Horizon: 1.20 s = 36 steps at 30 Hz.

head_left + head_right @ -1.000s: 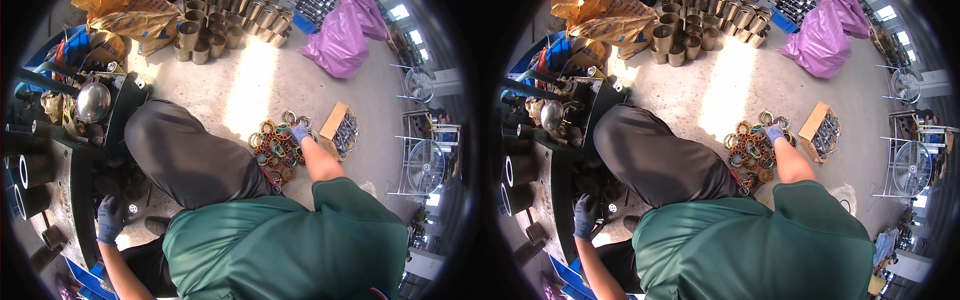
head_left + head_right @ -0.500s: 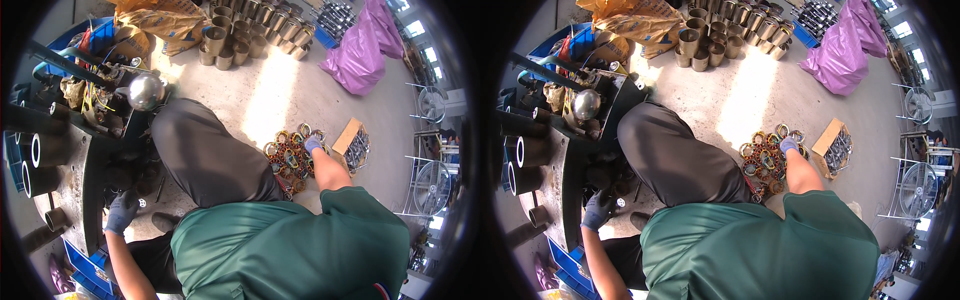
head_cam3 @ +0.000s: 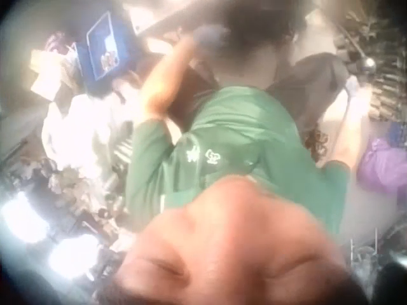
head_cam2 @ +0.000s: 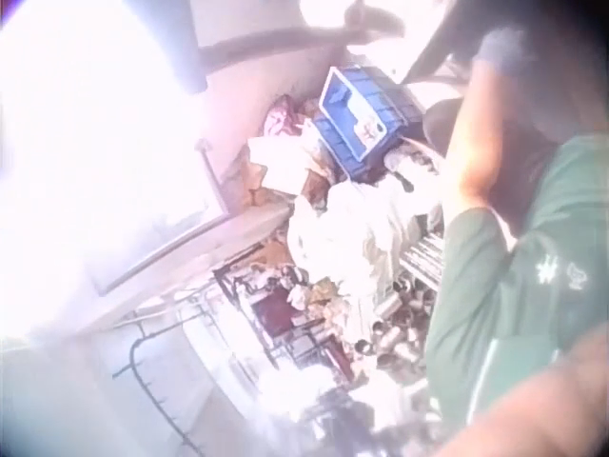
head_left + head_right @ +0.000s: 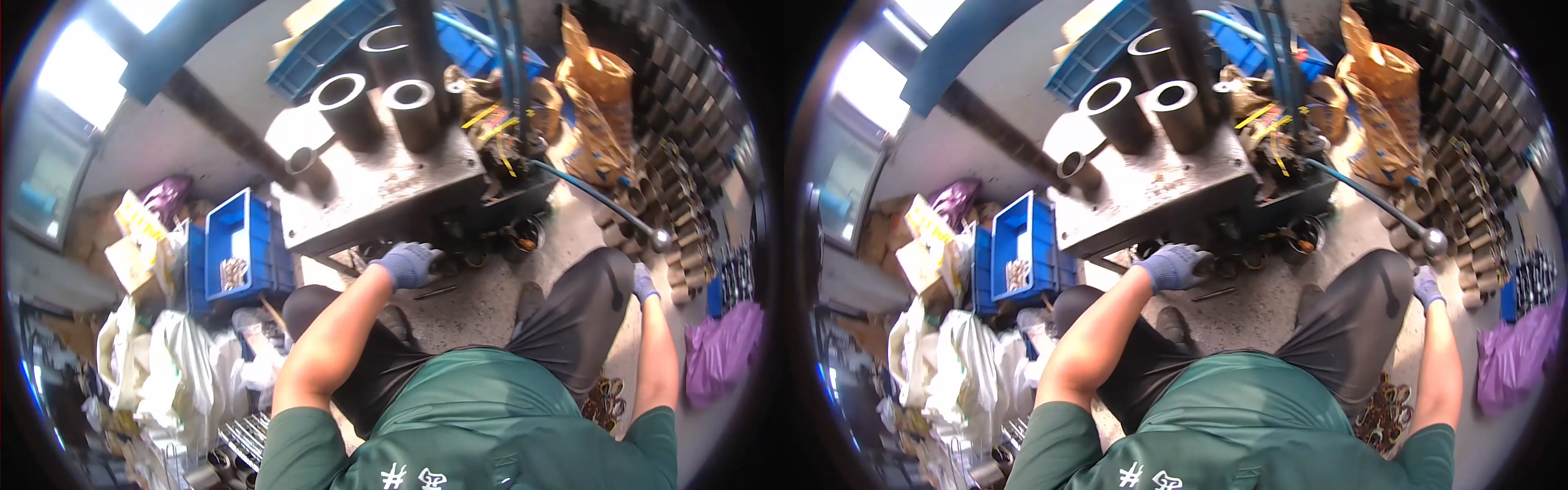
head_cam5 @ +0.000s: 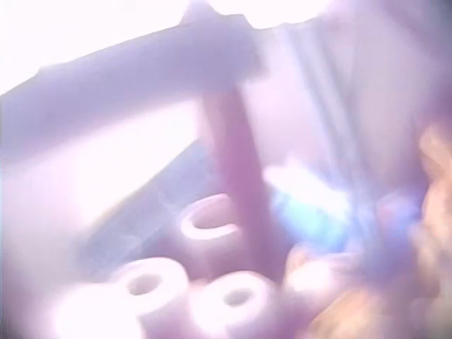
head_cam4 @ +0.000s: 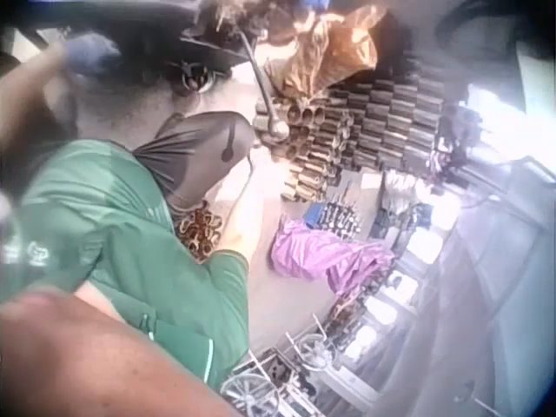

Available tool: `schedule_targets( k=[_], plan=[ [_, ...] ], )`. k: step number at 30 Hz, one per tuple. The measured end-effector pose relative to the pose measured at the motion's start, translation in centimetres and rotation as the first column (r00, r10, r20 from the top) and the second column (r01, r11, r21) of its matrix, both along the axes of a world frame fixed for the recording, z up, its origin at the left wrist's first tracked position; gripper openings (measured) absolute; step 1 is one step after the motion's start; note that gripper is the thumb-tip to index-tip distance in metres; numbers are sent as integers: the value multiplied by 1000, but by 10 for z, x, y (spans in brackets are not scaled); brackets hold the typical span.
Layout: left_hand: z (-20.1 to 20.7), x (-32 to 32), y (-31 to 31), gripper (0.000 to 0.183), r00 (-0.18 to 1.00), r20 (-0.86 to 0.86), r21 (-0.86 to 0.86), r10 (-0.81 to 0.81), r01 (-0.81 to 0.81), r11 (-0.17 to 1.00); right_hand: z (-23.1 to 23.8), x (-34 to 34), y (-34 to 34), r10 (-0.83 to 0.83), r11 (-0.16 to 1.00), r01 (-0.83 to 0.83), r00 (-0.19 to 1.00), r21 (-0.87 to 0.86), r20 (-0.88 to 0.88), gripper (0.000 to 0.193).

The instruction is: The person uses a press machine to insert cylindrical components into metal tubes by placing a tube onto the press, positioning a component inside it, and lowering the press arm. The person then removes the assembled units and places them into a metal storage bin.

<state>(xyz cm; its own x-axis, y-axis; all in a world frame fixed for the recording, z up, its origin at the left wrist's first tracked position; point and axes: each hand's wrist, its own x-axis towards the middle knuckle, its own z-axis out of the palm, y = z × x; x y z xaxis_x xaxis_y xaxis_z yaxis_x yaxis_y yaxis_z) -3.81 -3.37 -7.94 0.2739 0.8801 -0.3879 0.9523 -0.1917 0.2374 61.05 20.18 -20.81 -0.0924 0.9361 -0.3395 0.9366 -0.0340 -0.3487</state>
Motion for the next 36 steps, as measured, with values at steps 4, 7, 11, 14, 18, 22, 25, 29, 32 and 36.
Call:
schedule_targets(
  k=[4,7,11,14,18,22,25,29,32,36],
  plan=[
    [24,-2,-7,57,994,66,136,85,-93,986,61,-120,85,526,755,-575,818,316,231,23],
    [21,-13,-4,48,972,182,369,149,-208,906,80,-195,81,860,308,-853,439,420,260,23],
    [21,-41,-15,45,948,238,586,212,-314,747,137,-311,-7,988,142,-962,152,234,23,23],
    [79,-49,-54,44,860,459,746,224,-510,429,99,-358,-36,999,-27,-892,-9,451,44,24],
    [135,-66,-173,38,710,696,717,107,-694,-62,71,-417,-55,997,-75,-886,-65,457,38,25],
    [128,-98,-314,36,574,761,648,301,-669,-363,74,-454,-44,999,49,-955,43,291,-28,27],
    [72,-109,-423,25,319,938,328,131,-707,-626,89,-473,-60,996,61,-981,48,183,-71,30],
    [14,-103,-576,24,226,919,391,322,-422,-818,86,-474,-70,939,76,-997,76,-12,-335,40],
    [-4,-73,-696,23,-113,911,392,397,-62,-918,118,-472,-96,975,35,-980,76,-195,-208,45],
    [4,-28,-797,39,-407,902,322,147,404,-856,109,-457,-76,997,56,-966,66,-251,-30,41]
  ],
)
